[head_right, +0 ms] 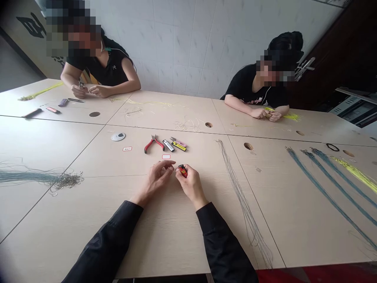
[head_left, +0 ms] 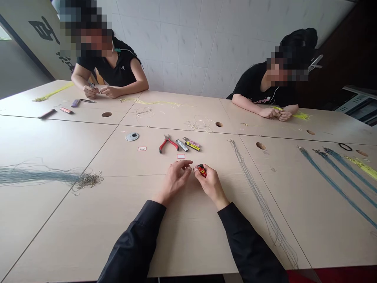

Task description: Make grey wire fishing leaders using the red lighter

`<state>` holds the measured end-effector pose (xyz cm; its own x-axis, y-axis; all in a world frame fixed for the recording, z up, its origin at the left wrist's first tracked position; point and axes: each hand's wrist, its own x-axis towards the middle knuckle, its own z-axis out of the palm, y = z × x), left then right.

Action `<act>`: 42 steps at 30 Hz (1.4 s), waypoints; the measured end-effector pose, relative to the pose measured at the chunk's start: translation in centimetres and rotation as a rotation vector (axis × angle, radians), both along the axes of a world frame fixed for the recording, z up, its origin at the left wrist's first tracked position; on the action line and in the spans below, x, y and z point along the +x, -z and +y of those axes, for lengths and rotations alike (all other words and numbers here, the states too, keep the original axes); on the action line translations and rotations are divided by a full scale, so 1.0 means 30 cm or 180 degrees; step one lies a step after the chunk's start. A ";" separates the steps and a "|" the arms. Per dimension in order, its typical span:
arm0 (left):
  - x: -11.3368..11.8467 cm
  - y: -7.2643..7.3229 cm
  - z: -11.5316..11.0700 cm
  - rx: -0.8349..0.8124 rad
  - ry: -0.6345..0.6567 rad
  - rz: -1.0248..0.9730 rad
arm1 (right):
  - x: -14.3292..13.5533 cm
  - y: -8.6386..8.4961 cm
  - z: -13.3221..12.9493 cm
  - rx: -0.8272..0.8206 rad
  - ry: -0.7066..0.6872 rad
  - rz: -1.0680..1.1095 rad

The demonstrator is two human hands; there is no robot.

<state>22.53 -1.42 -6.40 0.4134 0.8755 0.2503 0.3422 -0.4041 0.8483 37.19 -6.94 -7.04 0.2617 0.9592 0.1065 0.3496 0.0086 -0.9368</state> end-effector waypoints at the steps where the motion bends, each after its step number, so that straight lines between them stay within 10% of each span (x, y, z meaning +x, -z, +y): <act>1: -0.001 0.000 0.000 0.0001 0.0043 -0.0020 | 0.000 0.000 0.000 0.0004 -0.0029 -0.0023; 42: 0.010 0.016 0.005 -0.0110 0.0085 -0.0052 | 0.005 -0.007 -0.003 -0.0065 -0.0166 -0.0105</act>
